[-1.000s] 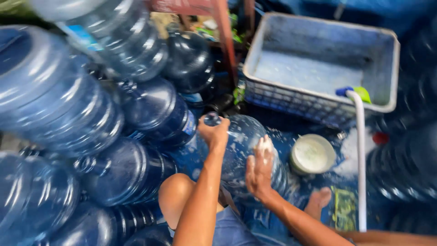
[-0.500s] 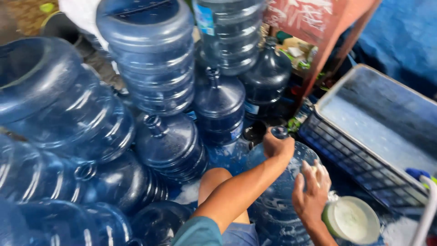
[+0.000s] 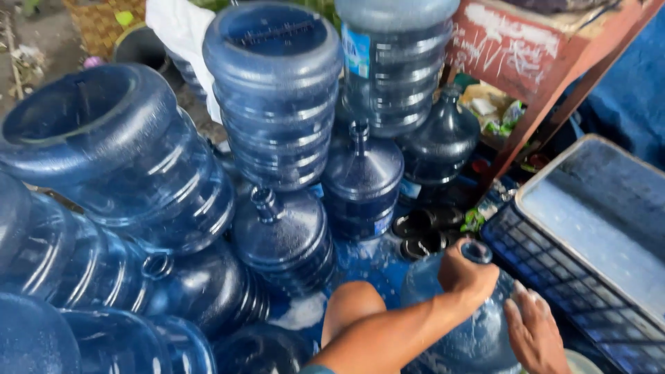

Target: Scrubbing the exterior of a large plastic water jug with a sponge and soapy water.

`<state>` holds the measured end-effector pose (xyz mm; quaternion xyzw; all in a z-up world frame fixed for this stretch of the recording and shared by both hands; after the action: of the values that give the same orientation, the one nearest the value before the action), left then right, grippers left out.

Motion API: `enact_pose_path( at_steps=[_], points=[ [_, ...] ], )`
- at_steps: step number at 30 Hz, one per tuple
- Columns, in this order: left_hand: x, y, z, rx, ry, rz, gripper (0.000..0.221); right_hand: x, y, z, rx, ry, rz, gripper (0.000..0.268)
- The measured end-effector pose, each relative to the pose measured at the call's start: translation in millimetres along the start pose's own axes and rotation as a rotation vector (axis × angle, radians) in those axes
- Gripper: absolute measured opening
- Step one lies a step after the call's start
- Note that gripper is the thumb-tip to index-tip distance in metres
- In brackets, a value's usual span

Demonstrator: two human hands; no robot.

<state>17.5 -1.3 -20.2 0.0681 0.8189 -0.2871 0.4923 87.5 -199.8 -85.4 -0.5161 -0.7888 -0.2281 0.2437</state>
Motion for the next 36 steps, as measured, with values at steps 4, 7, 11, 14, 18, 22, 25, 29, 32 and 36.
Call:
enact_pose_path(
  at_steps=[4, 7, 11, 14, 18, 22, 25, 29, 32, 36],
  points=[
    [9, 2, 2, 0.004, -0.021, -0.116, 0.027, 31, -3, -21, -0.151, 0.101, -0.002, 0.050],
    [2, 9, 4, -0.020, 0.029, -0.058, 0.038, 17, 6, -12, -0.219, 0.144, -0.076, 0.052],
    [-6, -7, -9, 0.018, 0.012, -0.094, 0.026, 38, -8, -24, -0.111, 0.159, -0.009, 0.061],
    [-8, -10, -6, 0.050, 0.003, -0.036, 0.025, 47, -16, -33, -0.131, 0.161, 0.011, 0.061],
    [-6, -14, -2, 0.085, 0.015, -0.041, 0.027, -4, -10, -10, -0.161, 0.091, 0.060, 0.058],
    [-3, -11, 1, 0.101, 0.057, 0.017, 0.026, -15, -11, 0, -0.162, 0.063, 0.098, 0.060],
    [-5, -15, -2, 0.092, 0.036, 0.016, 0.025, 16, -20, -18, -0.112, 0.071, 0.158, 0.061],
    [-4, -11, 3, 0.084, 0.041, 0.068, 0.024, 17, -23, -21, -0.097, 0.053, 0.206, 0.063],
    [-3, -12, 2, 0.087, 0.026, 0.040, 0.024, 14, -21, -19, -0.108, 0.045, 0.173, 0.061],
    [-3, -11, 2, 0.079, 0.036, 0.045, 0.025, 10, -20, -18, -0.090, 0.047, 0.230, 0.063]
  ],
)
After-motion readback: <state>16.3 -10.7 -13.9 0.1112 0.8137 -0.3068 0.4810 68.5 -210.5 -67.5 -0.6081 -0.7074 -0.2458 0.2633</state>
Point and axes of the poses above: each hand's wrist, its own y-axis towards the middle knuckle, its own z-axis out of the palm, x = y × z, the point moved 10 cm from there along y, towards the middle knuckle, and after that the axes turned 11 degrees about -x, right-handed, at the moved point
